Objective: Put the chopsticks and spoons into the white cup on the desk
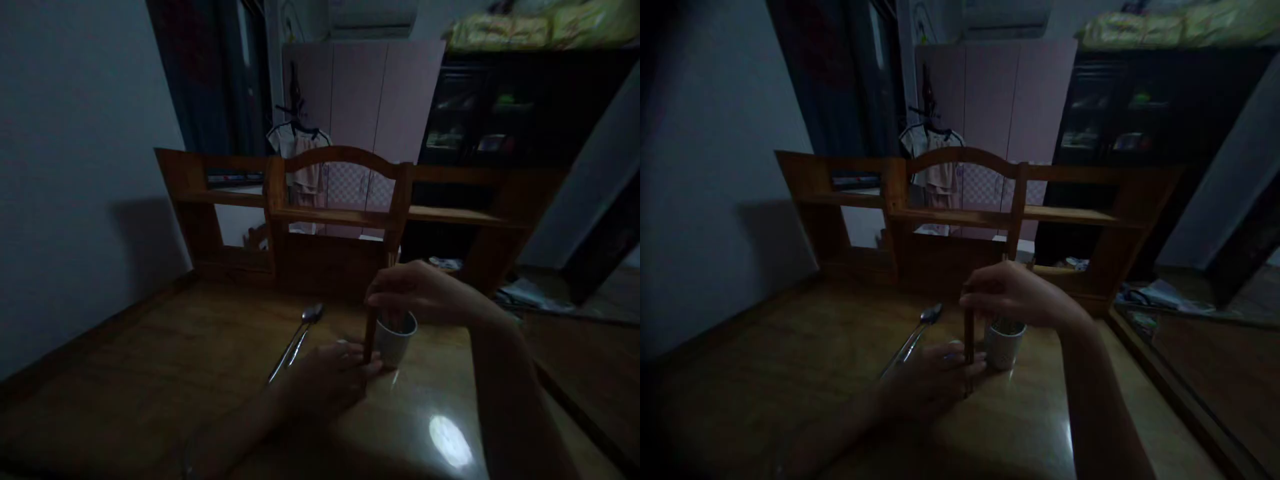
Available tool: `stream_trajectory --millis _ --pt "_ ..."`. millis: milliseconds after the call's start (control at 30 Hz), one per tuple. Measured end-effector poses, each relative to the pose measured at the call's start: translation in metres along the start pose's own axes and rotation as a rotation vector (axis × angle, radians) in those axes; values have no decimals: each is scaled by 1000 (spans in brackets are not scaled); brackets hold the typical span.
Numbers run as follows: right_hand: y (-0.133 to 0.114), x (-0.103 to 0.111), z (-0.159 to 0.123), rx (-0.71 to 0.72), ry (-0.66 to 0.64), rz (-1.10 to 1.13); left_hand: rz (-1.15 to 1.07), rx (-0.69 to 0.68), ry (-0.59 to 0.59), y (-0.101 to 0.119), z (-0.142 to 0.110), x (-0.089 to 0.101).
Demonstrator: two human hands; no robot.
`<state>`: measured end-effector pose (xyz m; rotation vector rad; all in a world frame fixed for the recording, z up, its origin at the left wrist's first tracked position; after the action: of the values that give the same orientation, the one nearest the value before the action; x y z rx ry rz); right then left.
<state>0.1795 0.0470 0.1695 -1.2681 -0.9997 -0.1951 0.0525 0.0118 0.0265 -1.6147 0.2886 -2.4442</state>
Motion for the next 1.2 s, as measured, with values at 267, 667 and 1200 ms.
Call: stream_trajectory --millis 267,667,1200 --pt "0 -2 6 -26 -15 12 -39 18 11 -5 -5 -7" --pt "-19 -16 19 -29 -13 -14 -29 12 6 -7 -28 -1" --pt "-4 -2 2 5 -12 -26 57 43 -3 0 -1 -5"
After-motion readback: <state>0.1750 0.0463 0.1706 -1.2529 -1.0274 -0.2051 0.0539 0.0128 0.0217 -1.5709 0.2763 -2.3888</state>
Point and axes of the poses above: each hand's wrist, its own z-axis towards the middle knuckle, its own x-axis out of the back of the hand, y = z × x, the point moved 6 cm from there along z, towards the middle knuckle, and after that the axes turned 15 degrees about -x, right-handed, at the moved point
